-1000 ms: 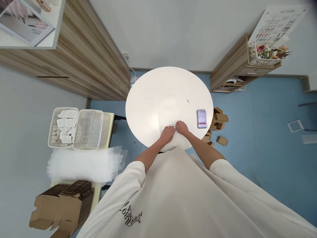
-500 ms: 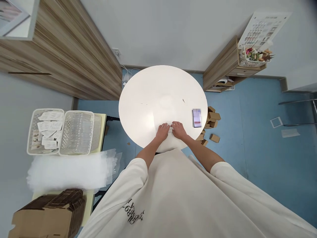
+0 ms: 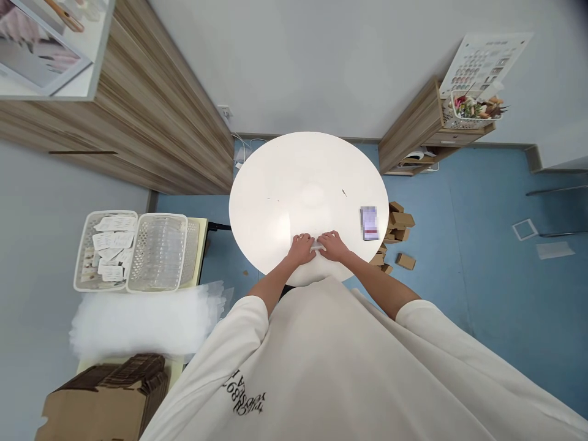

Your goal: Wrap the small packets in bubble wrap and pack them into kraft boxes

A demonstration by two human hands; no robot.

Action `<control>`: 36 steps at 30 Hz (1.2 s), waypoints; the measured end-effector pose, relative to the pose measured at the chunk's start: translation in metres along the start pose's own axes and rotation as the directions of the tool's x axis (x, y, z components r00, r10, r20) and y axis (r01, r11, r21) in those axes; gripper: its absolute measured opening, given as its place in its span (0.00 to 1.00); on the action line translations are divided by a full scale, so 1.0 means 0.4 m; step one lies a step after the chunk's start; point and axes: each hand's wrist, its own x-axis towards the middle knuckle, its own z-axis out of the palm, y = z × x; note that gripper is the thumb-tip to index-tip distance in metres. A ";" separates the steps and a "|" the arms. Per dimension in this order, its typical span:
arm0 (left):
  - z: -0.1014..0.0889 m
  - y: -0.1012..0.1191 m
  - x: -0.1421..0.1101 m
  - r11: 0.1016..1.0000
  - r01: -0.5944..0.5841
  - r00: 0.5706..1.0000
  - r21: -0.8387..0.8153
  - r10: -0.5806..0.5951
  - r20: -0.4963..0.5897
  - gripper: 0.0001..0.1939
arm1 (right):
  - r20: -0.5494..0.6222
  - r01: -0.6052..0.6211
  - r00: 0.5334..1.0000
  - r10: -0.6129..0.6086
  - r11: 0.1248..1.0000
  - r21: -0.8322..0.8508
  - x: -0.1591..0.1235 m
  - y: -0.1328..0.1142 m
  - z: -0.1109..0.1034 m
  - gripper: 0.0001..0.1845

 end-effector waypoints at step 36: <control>0.006 -0.058 0.077 0.996 0.052 0.999 0.065 -0.052 -0.010 0.35 | -0.045 -0.193 0.981 0.191 0.981 -0.035 0.062 0.033 0.030 0.35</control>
